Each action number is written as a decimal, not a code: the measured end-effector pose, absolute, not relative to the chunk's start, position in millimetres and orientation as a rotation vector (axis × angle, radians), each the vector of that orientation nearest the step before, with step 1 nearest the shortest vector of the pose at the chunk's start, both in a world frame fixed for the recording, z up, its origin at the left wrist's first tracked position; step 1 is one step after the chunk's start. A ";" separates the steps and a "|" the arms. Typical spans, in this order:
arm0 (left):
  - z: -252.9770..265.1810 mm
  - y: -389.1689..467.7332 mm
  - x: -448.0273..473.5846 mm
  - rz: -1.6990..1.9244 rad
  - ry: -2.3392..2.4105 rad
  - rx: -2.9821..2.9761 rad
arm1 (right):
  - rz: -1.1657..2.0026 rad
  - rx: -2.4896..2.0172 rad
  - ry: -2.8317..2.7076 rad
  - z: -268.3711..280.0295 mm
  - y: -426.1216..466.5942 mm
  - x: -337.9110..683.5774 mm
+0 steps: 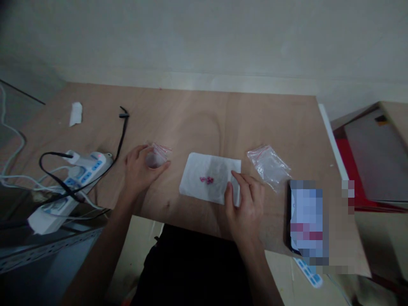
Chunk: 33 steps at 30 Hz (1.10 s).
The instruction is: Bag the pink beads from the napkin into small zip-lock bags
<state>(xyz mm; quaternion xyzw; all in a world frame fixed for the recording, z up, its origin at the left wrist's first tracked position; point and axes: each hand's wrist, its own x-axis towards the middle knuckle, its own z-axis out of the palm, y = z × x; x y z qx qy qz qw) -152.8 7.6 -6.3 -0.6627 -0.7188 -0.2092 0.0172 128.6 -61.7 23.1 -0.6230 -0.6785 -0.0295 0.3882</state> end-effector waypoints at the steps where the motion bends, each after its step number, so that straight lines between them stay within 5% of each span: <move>1: -6.3 7.0 -151.8 -0.658 -2.224 -2.063 | -0.064 -1.582 -1.725 23.4 -61.7 126.3; 19: 0.8 8.3 -149.2 -0.786 -2.128 -2.177 | 0.181 -1.433 -1.784 25.8 -56.4 98.5; 28: 38.2 -19.1 -108.7 -1.220 -1.714 -2.378 | 0.986 -1.254 -1.661 52.5 -16.0 58.0; 33: 44.7 -36.8 -95.2 -1.504 -1.809 -2.361 | 0.998 -1.300 -1.556 56.1 -19.0 60.5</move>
